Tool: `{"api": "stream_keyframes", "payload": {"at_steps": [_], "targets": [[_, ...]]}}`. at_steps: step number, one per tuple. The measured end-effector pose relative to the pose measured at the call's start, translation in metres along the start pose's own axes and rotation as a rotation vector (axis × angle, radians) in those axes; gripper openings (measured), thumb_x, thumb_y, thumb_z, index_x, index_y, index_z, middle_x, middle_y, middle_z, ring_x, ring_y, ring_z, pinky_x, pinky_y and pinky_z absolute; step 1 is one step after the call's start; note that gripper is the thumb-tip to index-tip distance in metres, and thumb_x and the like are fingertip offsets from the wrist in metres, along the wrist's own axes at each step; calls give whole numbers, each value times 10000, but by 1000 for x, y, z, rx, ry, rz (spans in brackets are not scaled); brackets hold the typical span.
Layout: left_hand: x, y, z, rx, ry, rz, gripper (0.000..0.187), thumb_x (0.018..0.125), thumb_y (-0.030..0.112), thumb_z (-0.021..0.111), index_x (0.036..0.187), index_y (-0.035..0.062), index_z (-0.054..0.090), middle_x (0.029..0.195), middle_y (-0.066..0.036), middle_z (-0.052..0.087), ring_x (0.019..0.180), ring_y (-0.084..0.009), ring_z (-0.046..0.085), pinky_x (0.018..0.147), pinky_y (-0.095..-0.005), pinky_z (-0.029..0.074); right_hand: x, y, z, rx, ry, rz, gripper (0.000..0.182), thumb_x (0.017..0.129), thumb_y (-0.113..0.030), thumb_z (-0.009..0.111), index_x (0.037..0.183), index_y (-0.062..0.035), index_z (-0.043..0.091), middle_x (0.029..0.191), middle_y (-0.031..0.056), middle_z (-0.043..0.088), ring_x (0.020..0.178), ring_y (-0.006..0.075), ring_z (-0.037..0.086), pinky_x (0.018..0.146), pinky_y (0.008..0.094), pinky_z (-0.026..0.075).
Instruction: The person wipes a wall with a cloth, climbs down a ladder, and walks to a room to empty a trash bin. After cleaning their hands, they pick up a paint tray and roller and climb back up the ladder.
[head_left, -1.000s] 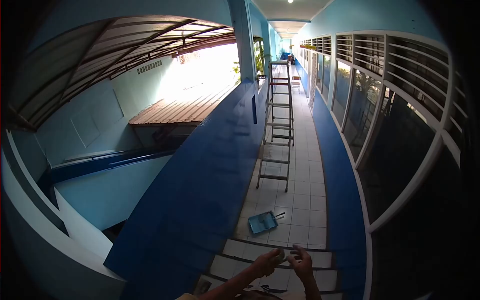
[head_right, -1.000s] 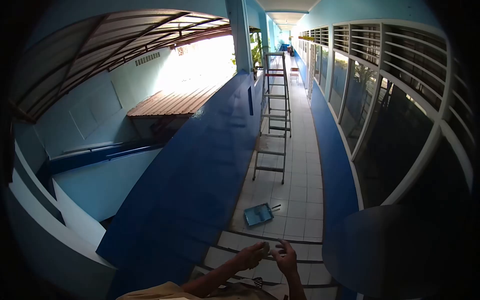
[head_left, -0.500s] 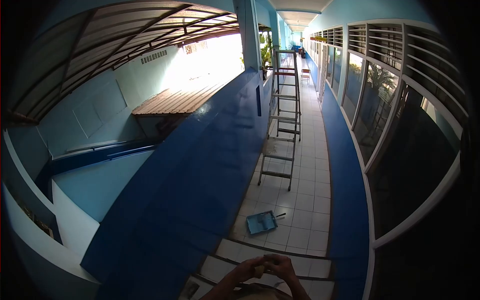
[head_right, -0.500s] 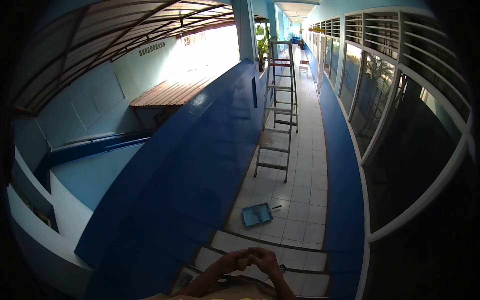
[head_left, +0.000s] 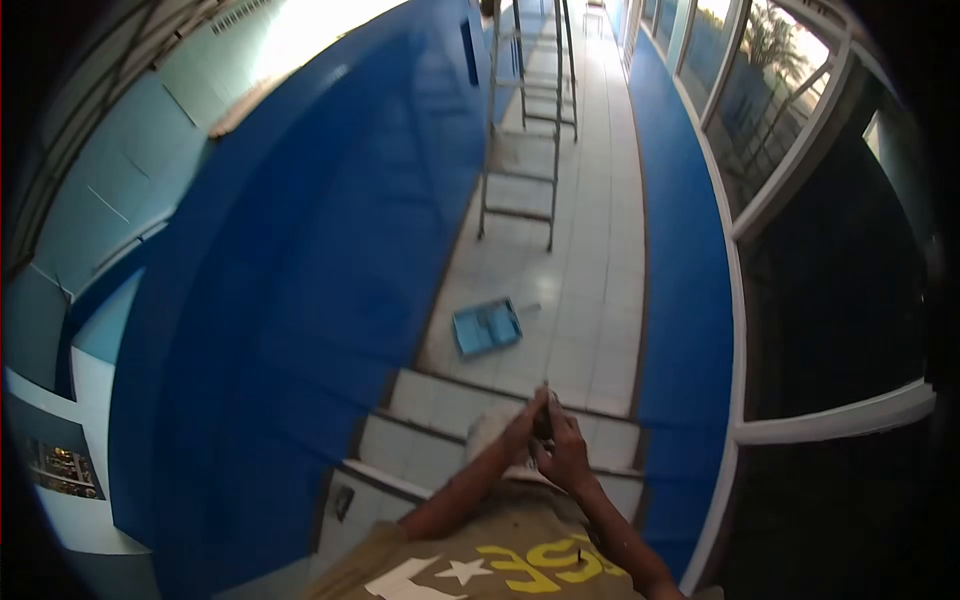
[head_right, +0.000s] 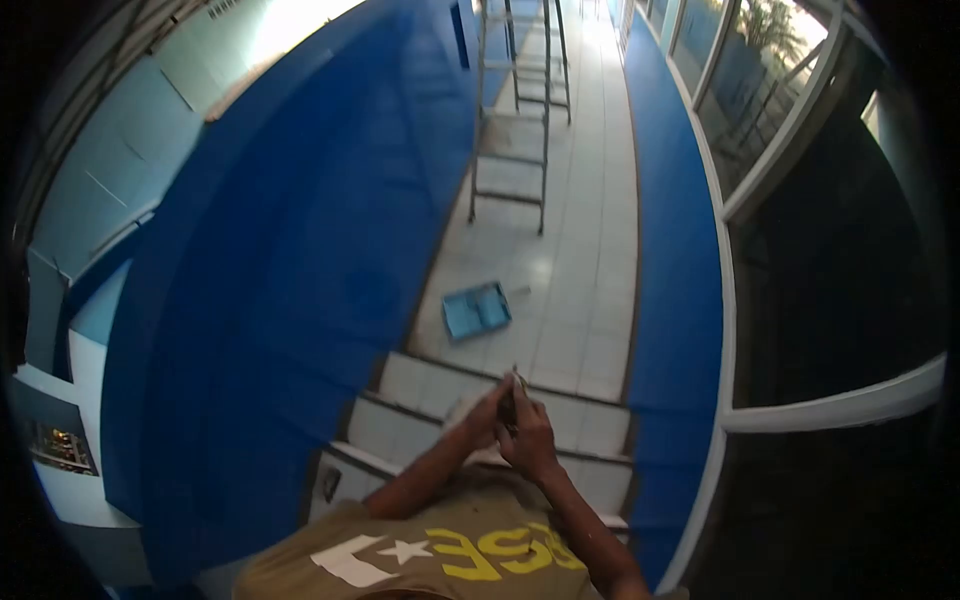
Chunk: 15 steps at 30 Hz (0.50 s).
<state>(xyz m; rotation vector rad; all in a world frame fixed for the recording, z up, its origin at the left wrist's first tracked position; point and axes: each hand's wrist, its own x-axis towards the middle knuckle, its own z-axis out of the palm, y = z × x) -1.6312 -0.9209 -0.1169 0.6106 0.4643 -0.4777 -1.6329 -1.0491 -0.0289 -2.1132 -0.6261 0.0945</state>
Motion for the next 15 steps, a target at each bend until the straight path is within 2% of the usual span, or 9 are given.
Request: {"api": "stream_keyframes", "payload": {"at_steps": [1, 2, 5, 7, 9, 11, 12, 13, 15], "targets": [[-2, 7, 6, 4, 68, -10, 449, 938, 602, 487, 959, 166, 594, 851, -9, 618, 747, -156, 607, 649, -345, 528, 2, 3, -1, 35, -11, -18, 737, 747, -119, 710, 1397, 26, 394, 1081, 246, 581, 1014, 401, 572, 874, 447, 491], [-5, 13, 19, -32, 93, -1, 445, 952, 582, 474, 962, 153, 591, 851, -19, 621, 732, -163, 613, 634, -334, 529, 6, 12, -3, 25, -37, 15, 737, 747, -119, 710, 1397, 26, 394, 1081, 246, 581, 1014, 401, 572, 874, 447, 491], [20, 2, -1, -55, 151, -15, 405, 999, 501, 429, 1027, 124, 577, 875, -49, 629, 756, -186, 636, 599, -353, 536, 14, 42, -4, 75, -113, 90, 689, 728, -138, 730, 1355, -11, 474, 1134, 266, 548, 1006, 411, 572, 852, 442, 494], [36, -2, -12, -24, 145, -44, 404, 1005, 483, 423, 1068, 112, 571, 908, -61, 635, 777, -195, 644, 611, -357, 546, 27, 65, -6, -289, -124, 24, 593, 729, -179, 730, 1291, -102, 557, 1286, 264, 488, 1025, 410, 551, 928, 476, 441], [54, 11, -15, 15, 134, -57, 407, 1012, 466, 417, 1108, 100, 566, 941, -74, 642, 797, -203, 651, 622, -362, 556, 45, 96, -1, -292, -123, 36, 595, 725, -208, 748, 1292, -136, 581, 1356, 255, 429, 1057, 404, 565, 920, 468, 473], [74, 18, -17, -15, 116, -19, 440, 1014, 470, 406, 1178, 89, 551, 1008, -95, 646, 847, -204, 657, 651, -359, 573, 67, 123, 7, 5, -247, 175, 644, 746, -194, 743, 1352, -123, 537, 1350, 235, 452, 1074, 364, 597, 900, 428, 519], [90, 22, -25, -12, 138, -11, 468, 1005, 490, 414, 1221, 95, 541, 1039, -93, 647, 875, -201, 657, 683, -338, 580, 84, 131, 8, 130, -278, 176, 569, 779, -129, 718, 1327, -96, 567, 1298, 210, 529, 1040, 305, 642, 864, 377, 553], [105, 30, -33, -14, 133, 3, 468, 1005, 490, 414, 1221, 95, 541, 1039, -93, 647, 875, -201, 657, 683, -338, 580, 99, 146, 17, 124, -279, 162, 569, 779, -129, 718, 1327, -96, 567, 1298, 210, 529, 1040, 305, 642, 864, 377, 553], [130, 46, -49, -3, 184, 48, 406, 1000, 475, 438, 1152, 116, 550, 998, -55, 647, 875, -175, 665, 674, -335, 579, 131, 183, 39, 253, -205, 22, 396, 808, -48, 675, 1203, -49, 652, 1146, 184, 638, 942, 259, 683, 806, 341, 572]]}}
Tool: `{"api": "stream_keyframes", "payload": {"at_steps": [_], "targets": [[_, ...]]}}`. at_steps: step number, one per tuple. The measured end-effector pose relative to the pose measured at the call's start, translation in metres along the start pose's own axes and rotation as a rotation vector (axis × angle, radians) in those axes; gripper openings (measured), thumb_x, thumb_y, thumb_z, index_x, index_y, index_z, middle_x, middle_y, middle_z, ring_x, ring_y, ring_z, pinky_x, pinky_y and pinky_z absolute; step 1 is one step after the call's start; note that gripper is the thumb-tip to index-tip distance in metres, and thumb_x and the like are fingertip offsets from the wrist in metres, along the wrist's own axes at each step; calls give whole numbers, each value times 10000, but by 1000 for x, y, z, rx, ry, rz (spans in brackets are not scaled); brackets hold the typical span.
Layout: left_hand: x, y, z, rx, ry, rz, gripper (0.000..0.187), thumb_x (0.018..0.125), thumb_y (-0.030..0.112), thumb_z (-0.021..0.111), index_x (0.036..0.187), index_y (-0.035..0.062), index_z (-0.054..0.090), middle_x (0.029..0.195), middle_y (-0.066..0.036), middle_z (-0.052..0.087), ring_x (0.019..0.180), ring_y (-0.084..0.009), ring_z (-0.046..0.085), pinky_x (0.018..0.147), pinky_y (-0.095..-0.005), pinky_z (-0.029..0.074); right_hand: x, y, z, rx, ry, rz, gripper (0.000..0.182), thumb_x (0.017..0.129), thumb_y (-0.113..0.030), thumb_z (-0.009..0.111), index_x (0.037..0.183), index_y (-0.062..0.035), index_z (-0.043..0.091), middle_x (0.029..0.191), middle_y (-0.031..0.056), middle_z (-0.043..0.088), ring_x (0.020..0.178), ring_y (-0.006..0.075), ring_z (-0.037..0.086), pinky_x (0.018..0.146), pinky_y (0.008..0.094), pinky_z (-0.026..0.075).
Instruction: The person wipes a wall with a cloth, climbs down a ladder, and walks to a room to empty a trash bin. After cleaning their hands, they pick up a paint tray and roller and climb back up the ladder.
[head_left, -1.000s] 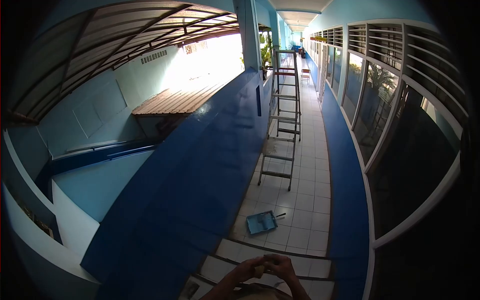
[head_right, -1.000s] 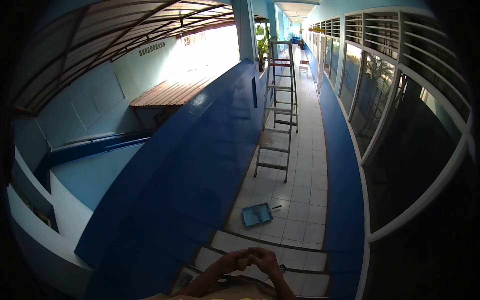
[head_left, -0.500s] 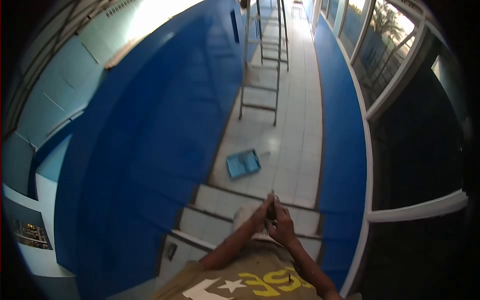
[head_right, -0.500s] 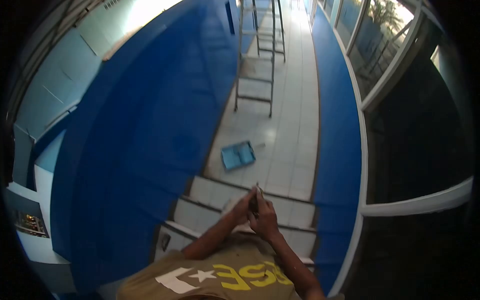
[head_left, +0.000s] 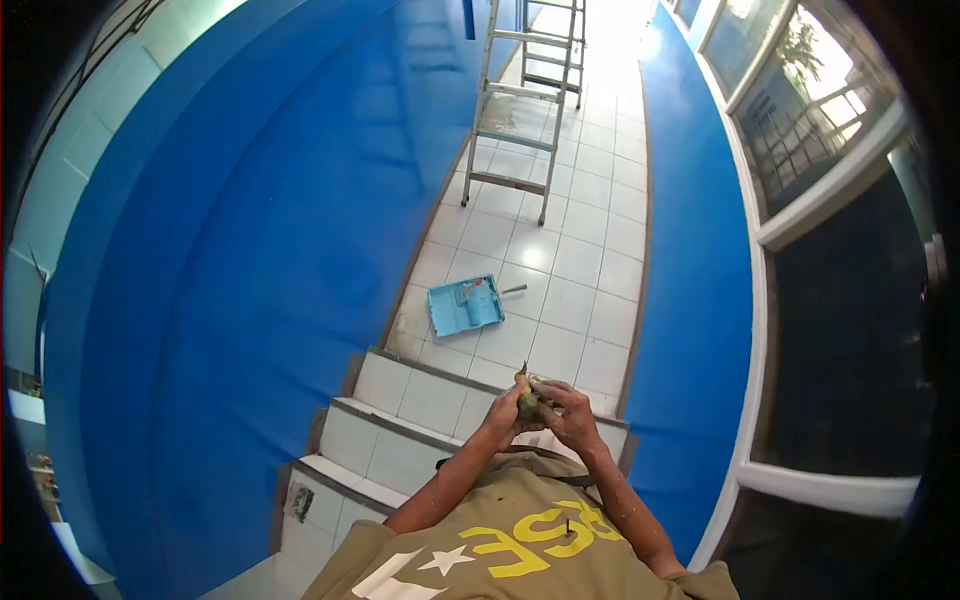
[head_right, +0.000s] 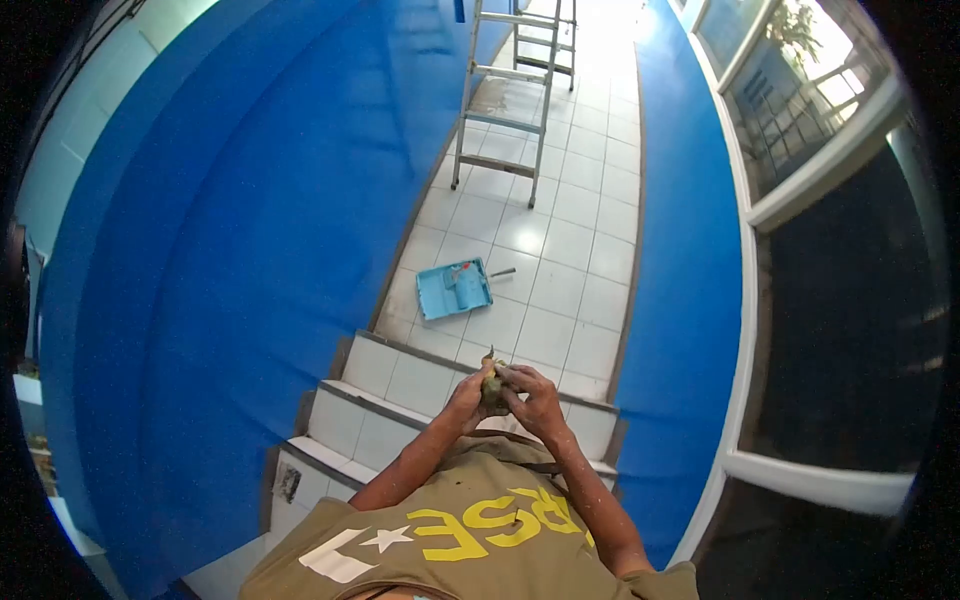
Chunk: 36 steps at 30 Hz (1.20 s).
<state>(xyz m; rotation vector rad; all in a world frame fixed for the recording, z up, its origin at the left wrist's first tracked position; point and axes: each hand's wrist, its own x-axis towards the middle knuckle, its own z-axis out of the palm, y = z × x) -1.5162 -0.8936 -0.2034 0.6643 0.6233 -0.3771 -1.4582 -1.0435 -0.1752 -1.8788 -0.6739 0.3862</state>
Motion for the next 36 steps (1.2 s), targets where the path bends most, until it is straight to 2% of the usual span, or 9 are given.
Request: {"api": "stream_keyframes", "payload": {"at_steps": [1, 5, 12, 16, 20, 26, 29, 32, 36], "targets": [[22, 2, -19, 27, -42, 17, 366, 993, 456, 470, 1142, 132, 556, 923, -5, 642, 804, -113, 639, 624, -269, 543, 20, 21, 6, 39, 31, 53, 258, 821, -3, 642, 1072, -10, 701, 997, 158, 691, 888, 216, 694, 746, 318, 573], [61, 33, -54, 70, 70, 203, 345, 966, 424, 545, 1164, 143, 536, 859, 48, 580, 636, -46, 499, 510, -209, 400, 82, 100, 25, 290, 28, 185, 145, 867, -1, 587, 976, 33, 677, 935, 117, 697, 844, 139, 670, 678, 275, 539], [93, 72, -89, 100, 190, 196, 238, 923, 348, 641, 994, 133, 566, 786, 56, 532, 583, -27, 420, 493, -187, 334, 141, 127, 12, 944, 264, 505, 178, 904, -23, 535, 1067, 24, 585, 910, 88, 653, 817, 151, 654, 732, 287, 561], [130, 88, -81, 94, 218, 150, 225, 902, 317, 678, 923, 120, 572, 704, 69, 473, 548, -30, 374, 486, -192, 317, 178, 168, -17, 972, 331, 607, 197, 895, -53, 546, 1076, 11, 587, 913, 90, 658, 775, 166, 656, 683, 318, 575], [191, 105, -81, 139, 155, 146, 234, 877, 293, 717, 876, 125, 554, 669, 78, 428, 532, -42, 348, 481, -196, 299, 229, 230, -52, 981, 585, 601, 207, 903, -56, 532, 1075, 40, 594, 925, 105, 662, 787, 178, 653, 702, 291, 556], [376, 118, -116, -65, 233, 193, 219, 897, 276, 688, 828, 155, 520, 643, 60, 441, 503, -65, 418, 433, -221, 331, 327, 332, -139, 859, 657, 432, 275, 909, -45, 528, 1162, 55, 568, 937, 126, 661, 823, 201, 658, 743, 307, 550], [480, 145, -108, -106, 233, 167, 231, 917, 278, 661, 803, 165, 495, 630, 55, 429, 487, -76, 416, 430, -222, 330, 379, 417, -177, 814, 743, 355, 289, 882, 25, 487, 1157, 28, 575, 892, 129, 666, 747, 189, 660, 638, 306, 560], [518, 184, -62, -121, 218, 151, 239, 918, 298, 659, 806, 165, 495, 642, 65, 419, 516, -68, 408, 458, -214, 345, 423, 403, -224, 882, 787, 341, 294, 921, -8, 480, 1193, -42, 587, 850, 97, 662, 687, 153, 652, 525, 265, 527], [550, 237, -24, 103, 115, 182, 216, 897, 323, 687, 888, 153, 554, 706, 74, 473, 574, -44, 441, 507, -207, 384, 496, 371, -289, 884, 719, 266, 248, 935, -44, 484, 1153, -2, 596, 858, 85, 666, 647, 131, 627, 434, 236, 428]]}}
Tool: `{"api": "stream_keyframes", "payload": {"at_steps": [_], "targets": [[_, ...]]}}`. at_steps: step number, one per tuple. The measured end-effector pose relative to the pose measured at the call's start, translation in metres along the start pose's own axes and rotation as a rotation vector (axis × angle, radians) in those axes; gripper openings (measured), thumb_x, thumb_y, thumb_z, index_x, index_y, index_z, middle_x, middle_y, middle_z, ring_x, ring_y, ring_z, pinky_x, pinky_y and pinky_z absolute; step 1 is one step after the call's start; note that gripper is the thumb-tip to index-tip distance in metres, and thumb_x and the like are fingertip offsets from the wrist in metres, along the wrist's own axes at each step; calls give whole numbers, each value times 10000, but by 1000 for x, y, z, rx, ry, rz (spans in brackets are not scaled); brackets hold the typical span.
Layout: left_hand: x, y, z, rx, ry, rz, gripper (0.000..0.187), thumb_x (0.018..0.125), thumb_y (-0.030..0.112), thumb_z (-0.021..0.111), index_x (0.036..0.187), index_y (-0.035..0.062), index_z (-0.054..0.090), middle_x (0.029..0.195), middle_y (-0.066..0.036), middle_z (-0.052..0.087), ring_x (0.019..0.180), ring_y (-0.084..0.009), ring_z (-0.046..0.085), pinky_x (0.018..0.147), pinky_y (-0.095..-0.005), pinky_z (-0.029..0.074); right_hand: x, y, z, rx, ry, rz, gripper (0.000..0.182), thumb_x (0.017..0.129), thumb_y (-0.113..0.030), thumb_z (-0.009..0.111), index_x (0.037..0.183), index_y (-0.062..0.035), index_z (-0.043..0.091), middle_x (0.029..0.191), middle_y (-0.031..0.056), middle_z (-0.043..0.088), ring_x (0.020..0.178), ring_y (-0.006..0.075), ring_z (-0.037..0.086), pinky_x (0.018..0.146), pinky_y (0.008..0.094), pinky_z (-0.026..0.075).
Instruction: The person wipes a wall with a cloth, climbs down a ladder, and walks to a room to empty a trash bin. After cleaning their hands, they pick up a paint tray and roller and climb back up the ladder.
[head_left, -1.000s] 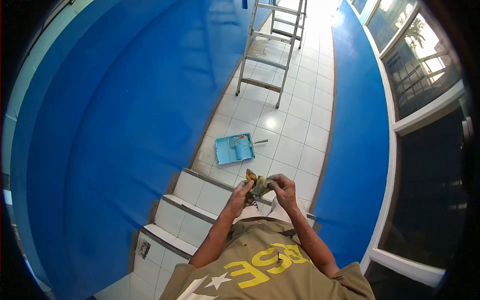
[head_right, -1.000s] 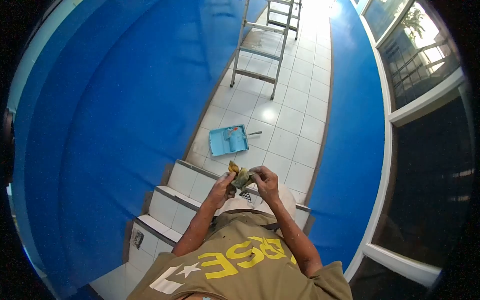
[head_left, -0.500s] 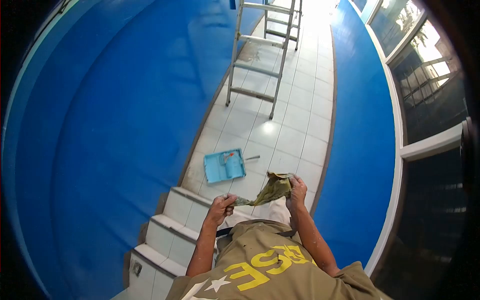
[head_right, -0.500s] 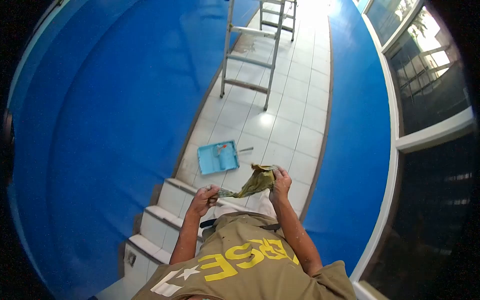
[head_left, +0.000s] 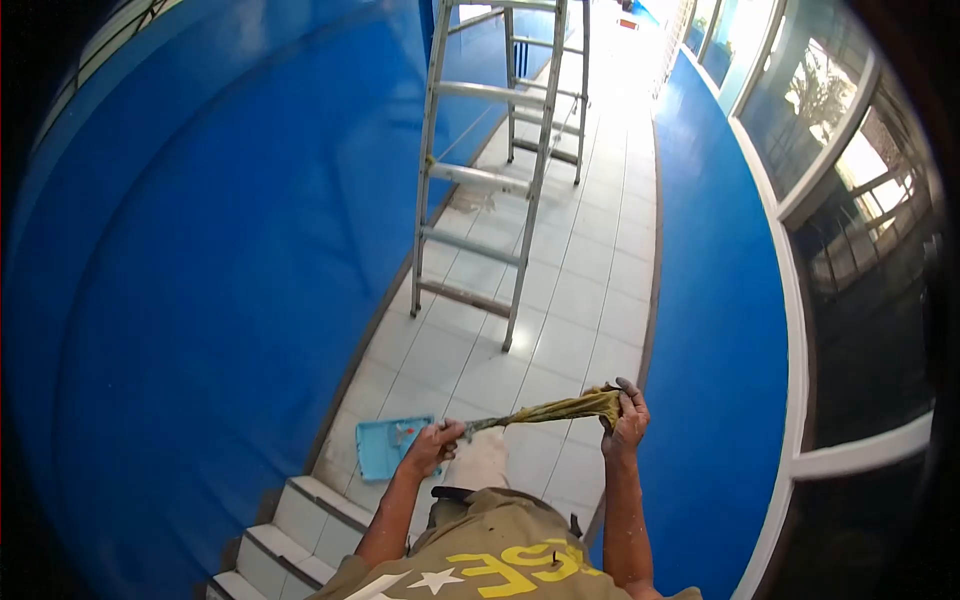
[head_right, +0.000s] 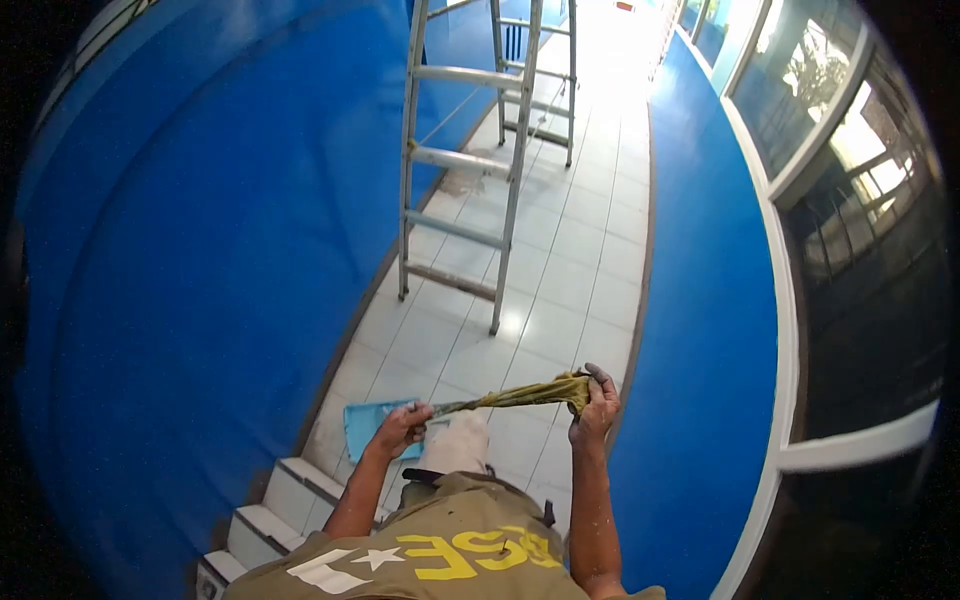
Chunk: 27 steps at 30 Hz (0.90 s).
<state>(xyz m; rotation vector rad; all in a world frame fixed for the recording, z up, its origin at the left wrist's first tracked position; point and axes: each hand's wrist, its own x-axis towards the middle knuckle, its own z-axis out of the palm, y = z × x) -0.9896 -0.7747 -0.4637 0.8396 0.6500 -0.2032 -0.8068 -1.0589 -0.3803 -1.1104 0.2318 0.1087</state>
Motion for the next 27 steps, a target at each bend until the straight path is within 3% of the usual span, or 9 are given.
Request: {"api": "stream_keyframes", "payload": {"at_steps": [1, 2, 4, 5, 8, 11, 18, 24, 27], "targets": [[8, 11, 9, 77, 15, 12, 213, 895, 315, 691, 932, 138, 578, 728, 66, 503, 586, -43, 458, 523, -206, 402, 32, 1, -7, -23, -40, -37, 234, 920, -33, 480, 1090, 32, 626, 868, 92, 670, 685, 133, 629, 520, 236, 477], [16, 22, 17, 155, 34, 19, 223, 893, 306, 696, 977, 123, 601, 750, 59, 533, 598, -43, 476, 540, -205, 419, 53, -9, 4, -18, -48, -47, 234, 920, -33, 480, 1090, 32, 626, 868, 92, 670, 685, 133, 629, 520, 236, 477], [47, 37, 26, 168, 11, 16, 273, 885, 292, 707, 1040, 83, 623, 785, 44, 577, 630, -51, 517, 571, -210, 450, 90, -42, 38, -287, -257, -236, 237, 893, -4, 481, 1043, 51, 656, 884, 100, 676, 758, 148, 637, 664, 251, 510], [68, 44, 31, 189, 10, 36, 287, 885, 288, 707, 1051, 69, 626, 790, 39, 584, 641, -56, 530, 582, -214, 457, 108, -58, 58, -361, -345, -231, 258, 865, 17, 488, 1046, 62, 666, 911, 101, 676, 833, 161, 633, 776, 273, 504], [128, 73, 46, 180, -19, 89, 320, 886, 277, 703, 1096, 46, 631, 821, 25, 613, 677, -66, 564, 606, -219, 473, 174, -80, 118, -531, -625, -421, 355, 809, 59, 555, 1143, 7, 663, 1089, 120, 681, 998, 201, 637, 917, 313, 484], [185, 129, 81, 140, 58, 280, 286, 908, 254, 675, 1110, 55, 631, 835, 17, 635, 693, -61, 571, 609, -212, 473, 226, -112, 204, -806, -774, -835, 515, 717, 52, 624, 1225, -34, 629, 1211, 162, 642, 1161, 315, 573, 1025, 398, 427], [289, 279, 167, 162, -31, 466, 283, 939, 209, 629, 1128, 0, 597, 784, -1, 603, 655, -65, 554, 585, -219, 472, 336, -124, 350, -985, -699, -1172, 665, 720, 7, 636, 1370, -64, 511, 1404, 244, 453, 1331, 464, 378, 1107, 505, 340], [362, 345, 202, 108, 66, 686, 285, 962, 230, 592, 1140, 8, 610, 856, 3, 628, 711, -68, 572, 597, -232, 498, 430, -105, 434, -1133, -633, -1415, 619, 743, -55, 646, 1346, -13, 515, 1416, 257, 412, 1328, 482, 345, 1120, 534, 290], [385, 366, 224, 210, 84, 600, 317, 966, 240, 581, 1203, 30, 589, 890, -3, 643, 767, -77, 602, 602, -245, 530, 482, -92, 481, -1303, -533, -1424, 584, 736, -100, 685, 1298, -14, 551, 1378, 308, 391, 1302, 500, 329, 1105, 525, 287]]}}
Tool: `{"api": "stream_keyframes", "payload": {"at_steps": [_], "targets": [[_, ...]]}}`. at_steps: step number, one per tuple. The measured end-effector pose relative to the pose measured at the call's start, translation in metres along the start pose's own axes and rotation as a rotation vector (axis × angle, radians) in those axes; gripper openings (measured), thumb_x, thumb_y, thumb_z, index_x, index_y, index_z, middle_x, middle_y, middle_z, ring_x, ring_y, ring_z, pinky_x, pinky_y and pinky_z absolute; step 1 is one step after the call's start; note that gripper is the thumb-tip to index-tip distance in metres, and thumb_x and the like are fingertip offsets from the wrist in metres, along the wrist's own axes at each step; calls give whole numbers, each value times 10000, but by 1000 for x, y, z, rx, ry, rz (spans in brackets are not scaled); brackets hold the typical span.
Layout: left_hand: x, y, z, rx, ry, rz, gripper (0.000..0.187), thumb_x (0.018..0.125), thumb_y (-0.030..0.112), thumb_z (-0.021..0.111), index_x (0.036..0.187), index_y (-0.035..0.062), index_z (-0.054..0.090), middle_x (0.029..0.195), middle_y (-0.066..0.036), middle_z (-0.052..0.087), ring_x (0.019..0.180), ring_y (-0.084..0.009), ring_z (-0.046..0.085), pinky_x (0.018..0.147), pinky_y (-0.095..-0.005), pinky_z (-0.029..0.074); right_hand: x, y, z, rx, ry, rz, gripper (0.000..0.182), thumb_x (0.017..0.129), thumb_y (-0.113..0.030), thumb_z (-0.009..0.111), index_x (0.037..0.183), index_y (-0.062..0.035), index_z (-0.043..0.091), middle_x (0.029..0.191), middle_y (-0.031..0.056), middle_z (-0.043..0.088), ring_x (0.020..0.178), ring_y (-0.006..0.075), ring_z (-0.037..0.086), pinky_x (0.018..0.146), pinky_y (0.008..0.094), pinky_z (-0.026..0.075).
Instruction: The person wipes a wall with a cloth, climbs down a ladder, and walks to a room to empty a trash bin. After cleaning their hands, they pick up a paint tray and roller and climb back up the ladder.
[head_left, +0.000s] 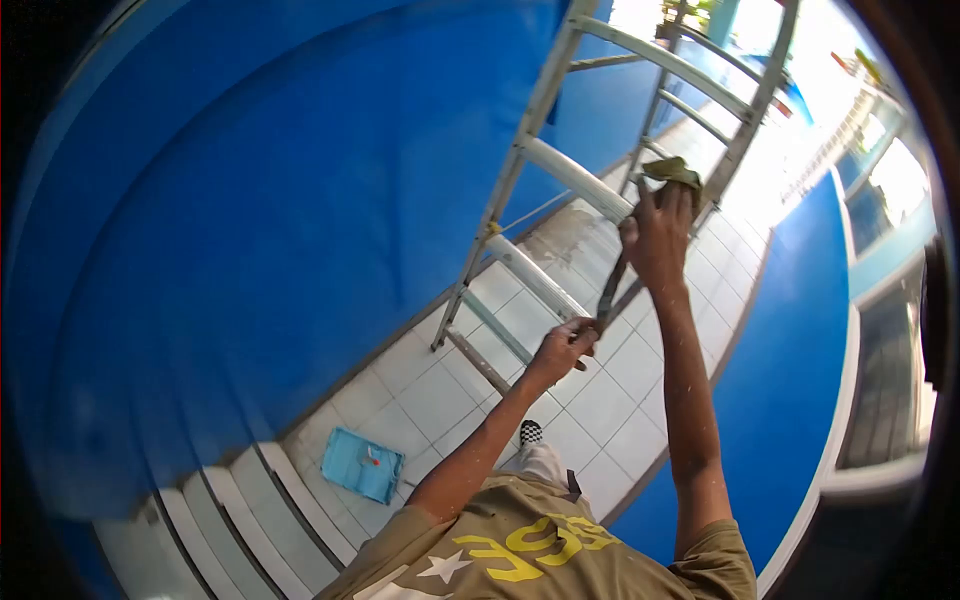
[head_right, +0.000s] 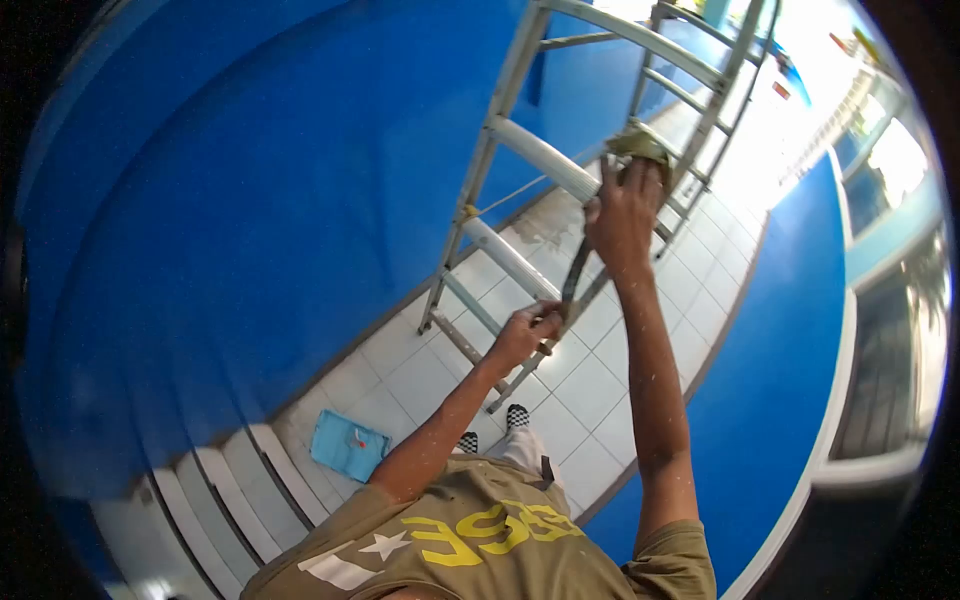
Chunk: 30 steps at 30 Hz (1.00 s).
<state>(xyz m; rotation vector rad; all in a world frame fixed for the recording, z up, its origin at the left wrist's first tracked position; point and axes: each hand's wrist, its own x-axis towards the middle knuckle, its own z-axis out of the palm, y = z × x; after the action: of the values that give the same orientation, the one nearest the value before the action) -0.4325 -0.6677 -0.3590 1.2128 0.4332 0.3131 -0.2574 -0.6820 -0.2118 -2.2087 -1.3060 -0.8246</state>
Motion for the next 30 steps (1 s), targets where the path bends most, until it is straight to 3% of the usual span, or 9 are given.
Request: {"api": "stream_keyframes", "payload": {"at_steps": [3, 8, 11, 12, 14, 20, 23, 25, 30], "targets": [[1, -12, -4, 443, -26, -81, 577, 922, 378, 630, 1365, 38, 485, 1095, -90, 638, 877, -152, 631, 645, -285, 567, 31, 35, 34, -69, -528, 181, 499, 780, -185, 689, 1244, -33, 589, 1192, 278, 563, 1088, 425, 573, 925, 516, 473], [-66, -144, -75, 28, 177, -417, 690, 899, 474, 629, 1437, 103, 407, 1247, -108, 593, 1086, -207, 593, 791, -383, 560, 16, 33, 73, -61, -510, 70, 585, 799, -340, 724, 1282, -55, 559, 1087, 189, 627, 967, 382, 626, 829, 483, 487], [-172, -250, -121, -102, 542, -492, 573, 916, 417, 620, 1320, 30, 498, 1197, -106, 631, 989, -218, 629, 736, -413, 552, 8, 32, 88, -209, -350, 19, 537, 781, -252, 725, 1248, -47, 557, 959, 165, 631, 885, 354, 638, 785, 469, 483], [-205, -244, -126, 216, 620, -520, 484, 921, 355, 618, 1267, 28, 532, 1117, -97, 644, 956, -220, 638, 718, -415, 550, 10, 35, 89, -207, -343, 20, 537, 781, -252, 725, 1248, -47, 557, 959, 165, 631, 885, 354, 638, 785, 469, 483], [-281, -258, -114, -362, 982, -511, 366, 898, 296, 651, 1145, 35, 577, 936, -66, 607, 833, -256, 664, 661, -400, 560, 17, 41, 91, -129, -463, 74, 464, 764, -143, 686, 1203, -46, 571, 886, 147, 625, 835, 333, 651, 730, 439, 492], [-393, -329, -90, -832, 1641, -407, 489, 895, 271, 647, 1214, -50, 461, 1090, -213, 555, 787, -397, 643, 693, -516, 581, 10, 43, 109, -232, -382, 86, 492, 713, -65, 674, 1194, -59, 573, 873, 121, 627, 789, 297, 648, 701, 410, 495], [-417, -399, -87, -357, 1337, -406, 465, 885, 270, 653, 1197, -29, 483, 1053, -183, 585, 824, -357, 645, 728, -469, 579, 9, 40, 105, -221, -367, 105, 614, 649, -87, 756, 1232, -78, 566, 874, 112, 626, 809, 292, 651, 727, 410, 500], [-414, -381, -83, 973, 927, -158, 257, 798, 350, 676, 849, 105, 619, 768, -79, 635, 700, -273, 646, 654, -386, 534, 11, 35, 95, -188, -404, 105, 716, 630, -103, 784, 1306, -118, 548, 869, 111, 627, 829, 280, 647, 749, 411, 497], [-388, -345, -163, 70, 1225, -458, 263, 806, 352, 663, 864, 99, 618, 776, -81, 634, 712, -280, 645, 660, -400, 533, 5, 42, 113, -224, -318, 116, 715, 608, -163, 792, 1289, -148, 573, 887, 99, 641, 825, 264, 649, 726, 385, 498]]}}
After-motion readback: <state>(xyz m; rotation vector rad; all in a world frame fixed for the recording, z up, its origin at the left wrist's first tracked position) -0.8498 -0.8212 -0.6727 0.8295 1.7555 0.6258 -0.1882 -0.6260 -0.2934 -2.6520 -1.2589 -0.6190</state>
